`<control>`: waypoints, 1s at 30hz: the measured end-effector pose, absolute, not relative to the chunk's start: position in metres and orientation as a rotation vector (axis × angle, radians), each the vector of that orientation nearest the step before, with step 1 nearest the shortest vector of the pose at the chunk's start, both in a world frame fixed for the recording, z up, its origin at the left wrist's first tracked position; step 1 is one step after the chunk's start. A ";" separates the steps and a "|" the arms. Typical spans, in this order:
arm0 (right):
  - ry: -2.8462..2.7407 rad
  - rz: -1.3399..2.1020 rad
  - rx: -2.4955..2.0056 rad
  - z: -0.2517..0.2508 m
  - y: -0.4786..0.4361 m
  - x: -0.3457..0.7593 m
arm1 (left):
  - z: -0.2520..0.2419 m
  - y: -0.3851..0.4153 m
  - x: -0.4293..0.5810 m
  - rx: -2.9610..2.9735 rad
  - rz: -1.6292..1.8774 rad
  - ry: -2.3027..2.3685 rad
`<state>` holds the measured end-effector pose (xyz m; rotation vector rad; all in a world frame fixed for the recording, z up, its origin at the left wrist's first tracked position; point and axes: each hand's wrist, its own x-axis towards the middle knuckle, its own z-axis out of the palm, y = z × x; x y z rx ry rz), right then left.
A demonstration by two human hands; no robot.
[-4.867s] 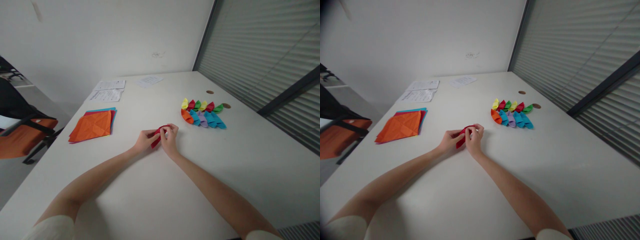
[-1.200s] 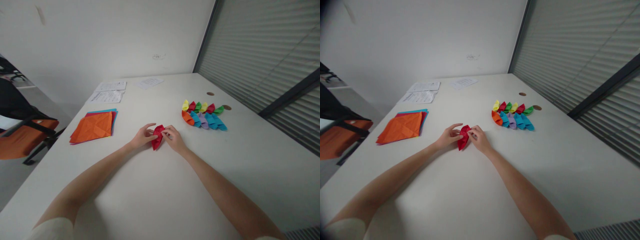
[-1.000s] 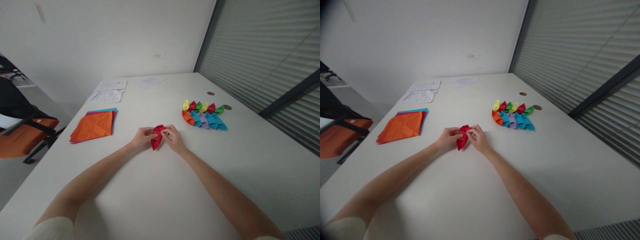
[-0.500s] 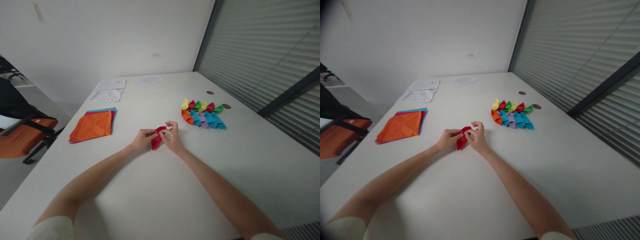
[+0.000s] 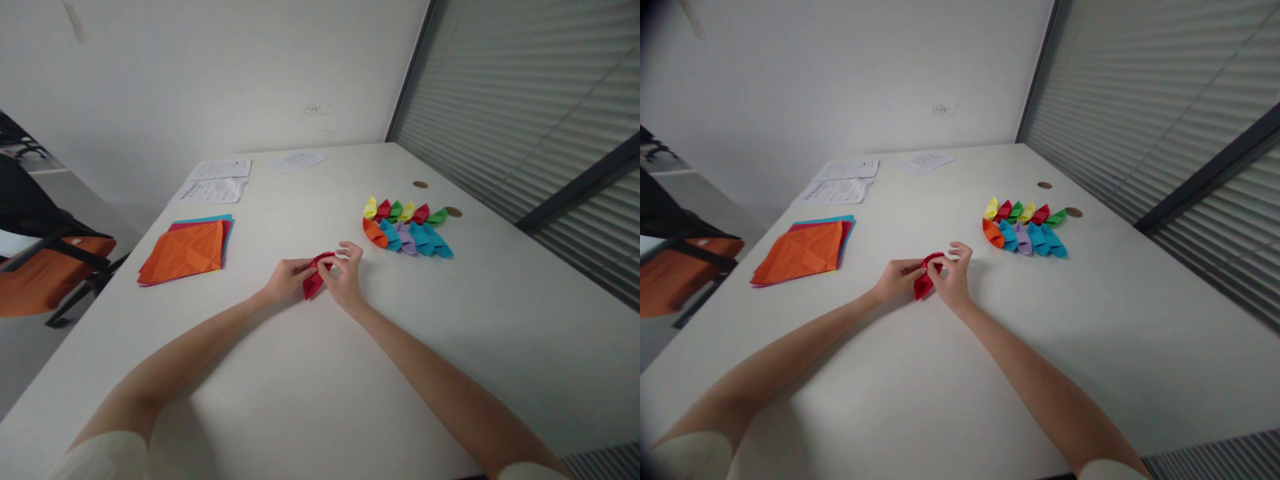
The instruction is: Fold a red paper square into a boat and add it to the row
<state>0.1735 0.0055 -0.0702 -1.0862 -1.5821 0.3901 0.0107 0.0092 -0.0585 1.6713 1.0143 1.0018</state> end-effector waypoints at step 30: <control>-1.412 0.351 -1.229 -0.086 0.005 0.161 | -0.067 -0.004 0.027 1.683 1.050 1.045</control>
